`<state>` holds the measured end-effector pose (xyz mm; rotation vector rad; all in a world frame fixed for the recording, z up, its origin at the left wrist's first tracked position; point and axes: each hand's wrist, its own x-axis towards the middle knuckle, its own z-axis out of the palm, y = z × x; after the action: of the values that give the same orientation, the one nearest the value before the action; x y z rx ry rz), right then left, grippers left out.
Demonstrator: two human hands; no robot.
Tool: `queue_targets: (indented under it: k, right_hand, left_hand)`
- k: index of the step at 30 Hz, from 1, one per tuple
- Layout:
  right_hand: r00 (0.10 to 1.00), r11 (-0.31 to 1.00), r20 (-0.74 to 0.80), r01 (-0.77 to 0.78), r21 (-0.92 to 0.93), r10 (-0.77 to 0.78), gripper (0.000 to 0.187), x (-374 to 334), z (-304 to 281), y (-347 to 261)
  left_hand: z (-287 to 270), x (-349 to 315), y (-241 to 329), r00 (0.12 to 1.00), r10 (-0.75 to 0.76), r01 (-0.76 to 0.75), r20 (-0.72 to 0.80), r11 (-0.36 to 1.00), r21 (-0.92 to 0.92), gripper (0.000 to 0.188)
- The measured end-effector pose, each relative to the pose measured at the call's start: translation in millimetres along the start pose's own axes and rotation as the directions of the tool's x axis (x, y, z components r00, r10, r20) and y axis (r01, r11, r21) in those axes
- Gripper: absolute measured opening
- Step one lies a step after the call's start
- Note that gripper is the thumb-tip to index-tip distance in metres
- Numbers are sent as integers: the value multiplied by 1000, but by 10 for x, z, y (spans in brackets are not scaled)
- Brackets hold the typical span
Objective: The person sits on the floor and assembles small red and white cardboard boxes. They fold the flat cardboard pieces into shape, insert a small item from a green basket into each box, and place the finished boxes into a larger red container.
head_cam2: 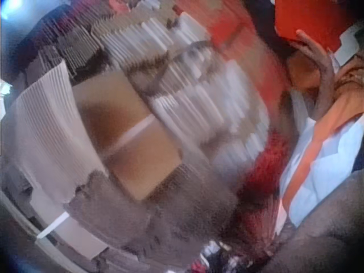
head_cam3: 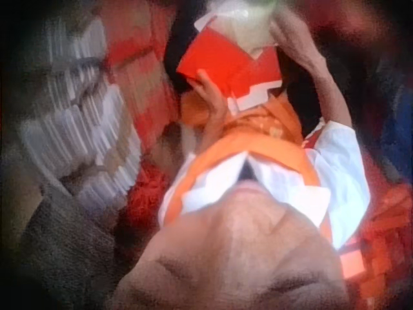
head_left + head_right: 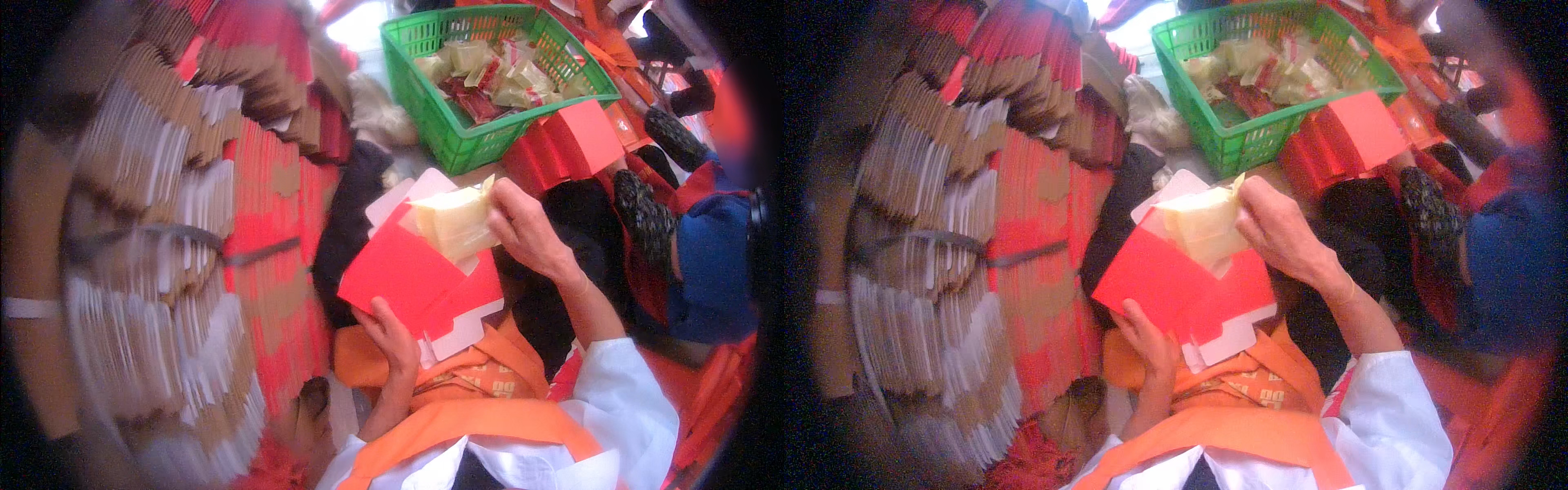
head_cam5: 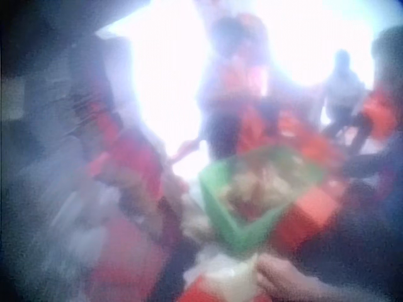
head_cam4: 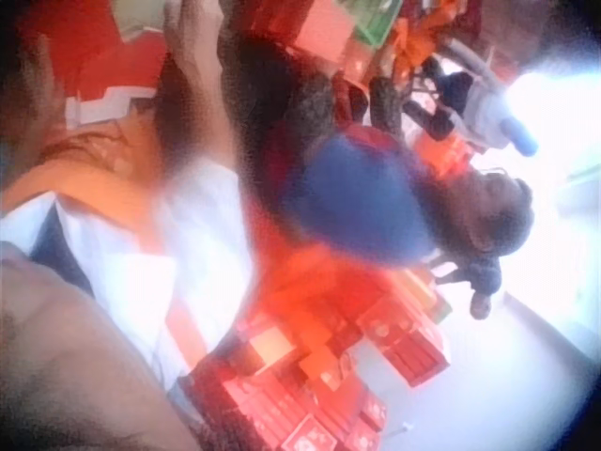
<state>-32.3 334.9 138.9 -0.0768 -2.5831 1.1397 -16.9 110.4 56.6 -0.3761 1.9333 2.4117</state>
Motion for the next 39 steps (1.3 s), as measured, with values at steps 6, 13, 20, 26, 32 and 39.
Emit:
queue_targets:
  k: [6,13,20,26,32,39]
  right_hand:
    - [981,992,164,117,-43,-108,10,-71,-28,-6]
    - [985,955,169,-90,281,43,17,-310,65,-297]
    - [991,959,125,12,282,-49,55,-750,392,-301]
    - [963,900,268,-104,423,-14,34,-834,287,-53]
    - [803,741,596,-391,546,-16,37,-1262,324,-38]
    - [844,640,501,-494,588,191,12,-1710,577,4]
  left_hand:
    - [-11,-19,6,998,0,-4,56,997,76,48]
    - [-61,-73,-45,995,-103,101,12,989,111,48]
    - [-181,-412,-429,955,-289,285,63,956,76,52]
    - [-347,-541,-259,935,-234,219,265,972,85,59]
    - [-522,-388,54,718,-13,-241,696,934,265,50]
    - [-733,-334,-45,559,-174,-208,811,917,341,25]
